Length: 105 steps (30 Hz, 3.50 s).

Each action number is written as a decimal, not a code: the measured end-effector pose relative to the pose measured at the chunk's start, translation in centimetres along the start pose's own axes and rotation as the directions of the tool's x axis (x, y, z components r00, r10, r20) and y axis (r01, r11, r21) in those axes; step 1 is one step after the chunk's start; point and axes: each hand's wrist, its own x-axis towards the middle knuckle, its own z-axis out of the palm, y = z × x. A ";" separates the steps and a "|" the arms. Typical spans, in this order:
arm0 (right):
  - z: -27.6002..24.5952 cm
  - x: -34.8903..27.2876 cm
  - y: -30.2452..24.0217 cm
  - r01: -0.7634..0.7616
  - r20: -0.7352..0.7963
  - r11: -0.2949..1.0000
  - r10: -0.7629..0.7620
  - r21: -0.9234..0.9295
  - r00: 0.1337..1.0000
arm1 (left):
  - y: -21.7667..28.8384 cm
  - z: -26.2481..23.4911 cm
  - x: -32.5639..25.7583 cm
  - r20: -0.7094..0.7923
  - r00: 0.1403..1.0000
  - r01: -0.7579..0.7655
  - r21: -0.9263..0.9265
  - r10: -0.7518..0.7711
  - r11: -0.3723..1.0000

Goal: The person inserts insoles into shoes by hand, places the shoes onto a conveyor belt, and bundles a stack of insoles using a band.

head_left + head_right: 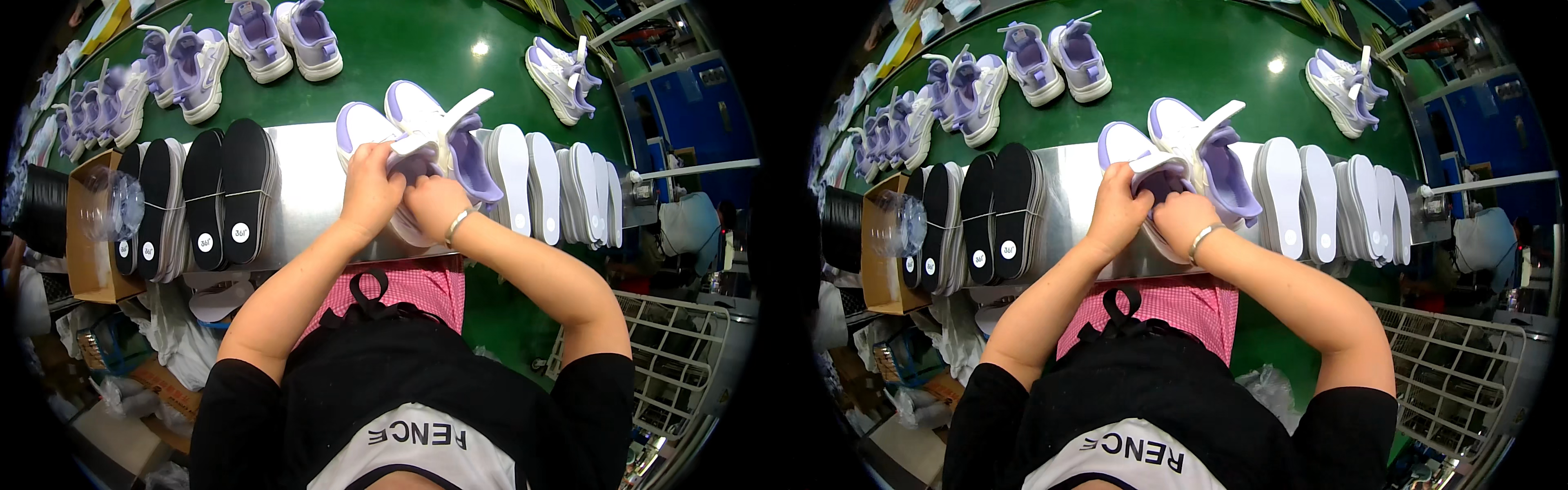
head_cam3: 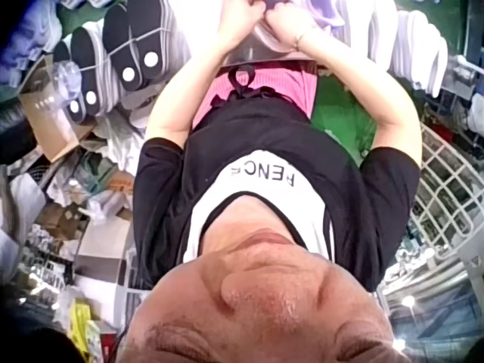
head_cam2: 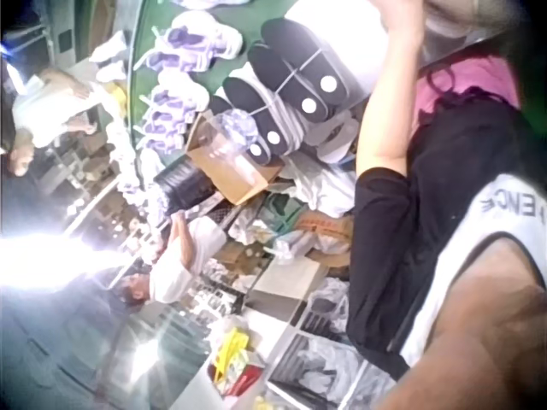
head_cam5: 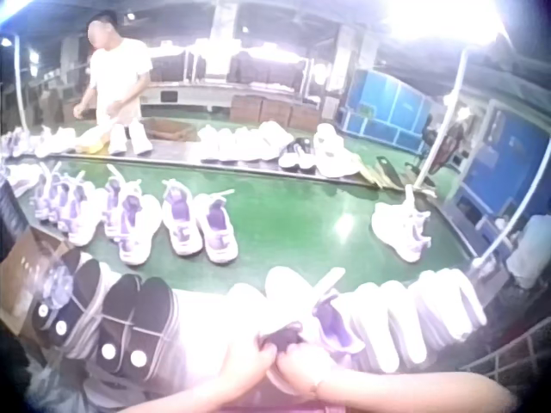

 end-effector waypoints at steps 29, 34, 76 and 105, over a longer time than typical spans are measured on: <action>-3.7 2.7 0.9 -0.019 0.691 0.999 0.035 -0.031 0.722 | -0.2 1.1 0.5 0.011 0.997 -0.076 -0.053 0.077 0.996; -3.0 -0.3 1.9 -0.106 0.677 0.985 -0.013 0.133 0.736 | -0.2 1.4 0.5 -0.026 0.988 -0.155 -0.030 0.154 0.987; 3.7 -7.0 9.8 -0.038 -0.457 0.896 0.262 0.443 0.850 | -2.1 -0.8 -0.3 -0.078 0.992 -0.129 -0.525 0.104 0.841; -4.2 -13.6 12.7 -0.265 0.334 -0.208 0.481 0.942 0.811 | 3.5 5.2 6.2 0.083 0.994 -0.081 0.143 0.070 0.986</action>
